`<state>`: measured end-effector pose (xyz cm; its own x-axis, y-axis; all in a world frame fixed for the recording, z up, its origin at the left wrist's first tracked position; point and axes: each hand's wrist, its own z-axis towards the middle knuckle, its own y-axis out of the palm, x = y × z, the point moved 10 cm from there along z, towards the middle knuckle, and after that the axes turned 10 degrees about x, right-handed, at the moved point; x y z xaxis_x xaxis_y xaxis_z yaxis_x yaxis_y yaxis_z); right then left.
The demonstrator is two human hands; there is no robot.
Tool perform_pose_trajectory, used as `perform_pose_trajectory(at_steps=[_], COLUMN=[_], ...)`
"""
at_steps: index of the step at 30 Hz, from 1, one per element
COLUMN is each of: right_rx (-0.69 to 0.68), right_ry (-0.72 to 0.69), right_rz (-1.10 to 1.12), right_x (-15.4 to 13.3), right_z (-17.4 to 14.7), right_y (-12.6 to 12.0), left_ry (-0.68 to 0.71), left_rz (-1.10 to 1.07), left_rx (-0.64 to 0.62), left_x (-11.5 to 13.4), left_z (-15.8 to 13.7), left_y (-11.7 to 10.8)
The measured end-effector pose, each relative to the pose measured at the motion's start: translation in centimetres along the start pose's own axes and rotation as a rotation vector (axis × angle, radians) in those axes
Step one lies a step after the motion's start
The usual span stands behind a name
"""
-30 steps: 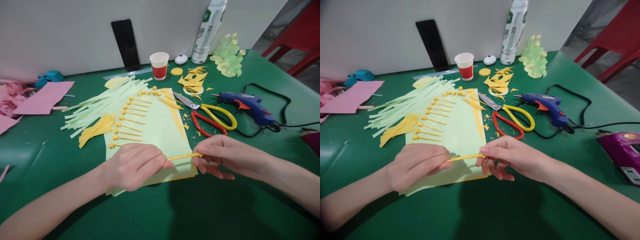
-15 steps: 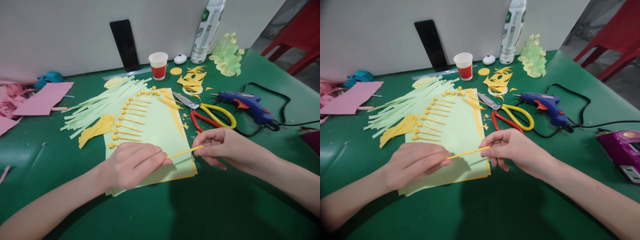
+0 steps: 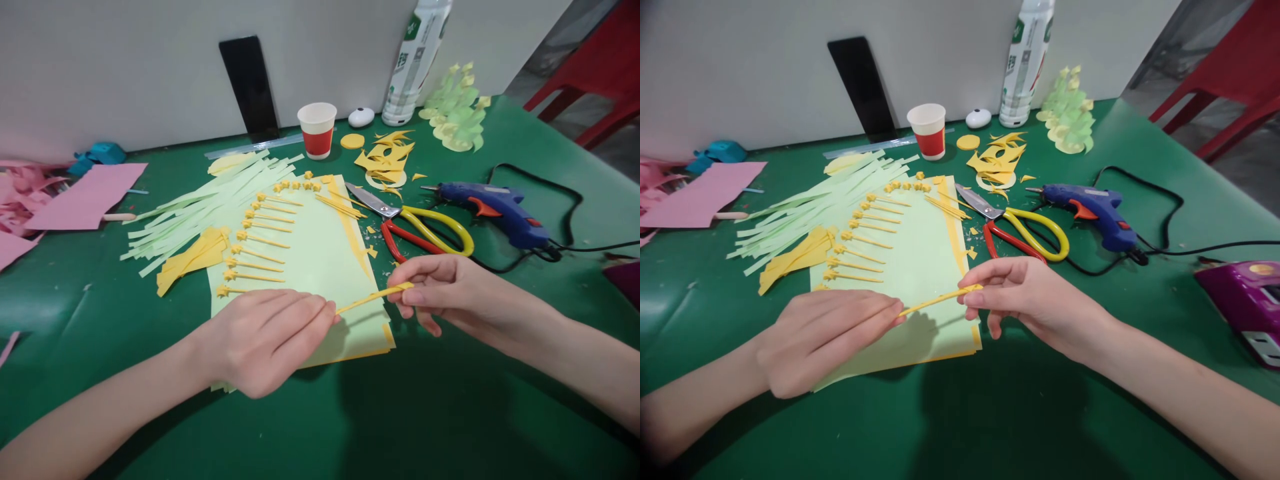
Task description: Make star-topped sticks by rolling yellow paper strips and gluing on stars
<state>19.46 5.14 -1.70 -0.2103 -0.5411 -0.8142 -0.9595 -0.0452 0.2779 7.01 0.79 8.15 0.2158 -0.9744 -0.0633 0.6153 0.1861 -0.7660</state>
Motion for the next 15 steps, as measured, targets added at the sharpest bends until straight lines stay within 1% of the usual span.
perform_pose_trajectory(at_steps=[4, 8, 11, 15], right_rx=[0.072, 0.148, 0.181, 0.275], right_ry=[-0.046, -0.169, -0.321, -0.640], right_rz=[-0.038, -0.090, -0.154, -0.370], right_x=[-0.5, -1.1, -2.3, -4.9], right_z=[0.0, -0.1, -0.7, -2.5], right_y=[-0.5, -1.2, -1.2, -0.8], left_ry=[-0.008, 0.003, -0.033, -0.120], left_rz=[-0.002, 0.016, 0.026, -0.023], left_rx=[0.018, 0.023, 0.068, 0.117], left_x=[0.0, 0.0, -0.3, -0.9], left_z=[0.2, 0.7, 1.0, 1.0], left_y=[-0.1, -0.1, -0.3, -0.3])
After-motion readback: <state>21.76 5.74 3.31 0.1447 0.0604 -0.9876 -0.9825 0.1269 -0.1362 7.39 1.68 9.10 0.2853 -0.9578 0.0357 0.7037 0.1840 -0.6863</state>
